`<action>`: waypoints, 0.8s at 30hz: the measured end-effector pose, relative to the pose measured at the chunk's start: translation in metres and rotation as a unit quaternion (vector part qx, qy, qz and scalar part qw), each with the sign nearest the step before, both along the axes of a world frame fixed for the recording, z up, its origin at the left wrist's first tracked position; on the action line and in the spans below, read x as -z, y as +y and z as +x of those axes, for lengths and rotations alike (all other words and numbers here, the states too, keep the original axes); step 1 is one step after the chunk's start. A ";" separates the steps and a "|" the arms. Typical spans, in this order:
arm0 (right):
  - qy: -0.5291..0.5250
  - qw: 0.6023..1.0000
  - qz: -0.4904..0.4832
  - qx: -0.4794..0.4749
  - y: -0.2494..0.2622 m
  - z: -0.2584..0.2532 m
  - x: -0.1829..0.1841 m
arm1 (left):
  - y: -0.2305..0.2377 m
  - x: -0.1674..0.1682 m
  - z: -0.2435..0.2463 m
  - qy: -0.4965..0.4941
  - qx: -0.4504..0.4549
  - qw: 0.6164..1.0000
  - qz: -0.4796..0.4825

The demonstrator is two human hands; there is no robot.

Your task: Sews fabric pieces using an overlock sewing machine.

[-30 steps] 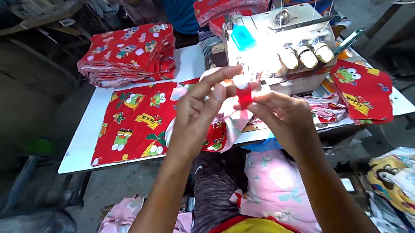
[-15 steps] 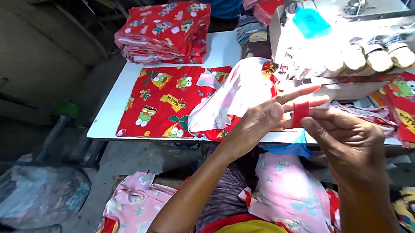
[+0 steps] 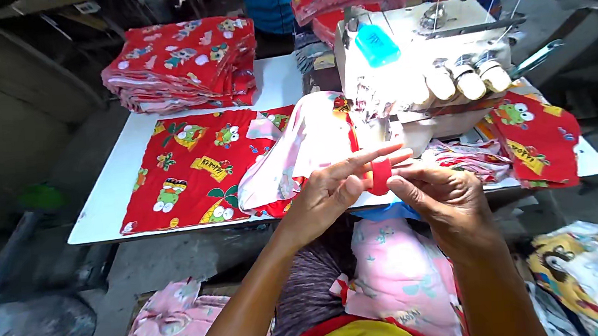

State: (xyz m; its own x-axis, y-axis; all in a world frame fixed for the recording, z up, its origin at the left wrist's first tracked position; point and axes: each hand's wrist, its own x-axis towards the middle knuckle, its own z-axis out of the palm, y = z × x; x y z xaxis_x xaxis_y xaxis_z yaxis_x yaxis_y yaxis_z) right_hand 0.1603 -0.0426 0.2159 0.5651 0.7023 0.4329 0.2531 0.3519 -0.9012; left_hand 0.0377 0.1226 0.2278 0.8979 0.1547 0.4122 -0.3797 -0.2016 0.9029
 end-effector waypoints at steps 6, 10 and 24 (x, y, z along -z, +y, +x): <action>0.038 0.998 0.003 -0.043 -0.009 -0.003 -0.008 | 0.067 -0.013 0.030 0.049 -0.270 0.910 0.310; -0.013 1.000 0.004 -0.009 -0.006 -0.001 -0.007 | 0.098 -0.024 0.048 0.075 -0.136 0.909 0.388; -0.066 0.996 0.040 0.038 0.002 0.008 -0.004 | 0.052 -0.063 0.008 0.130 -0.051 0.771 0.621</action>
State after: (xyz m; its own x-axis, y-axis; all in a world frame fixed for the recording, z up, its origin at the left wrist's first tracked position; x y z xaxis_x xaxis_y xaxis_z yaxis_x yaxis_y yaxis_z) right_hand 0.1685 -0.0409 0.2196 0.5499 0.6200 0.5596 0.3962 0.3962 -0.8283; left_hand 0.0454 0.1745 0.2906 0.9843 -0.1399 0.1080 -0.1440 -0.9891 0.0317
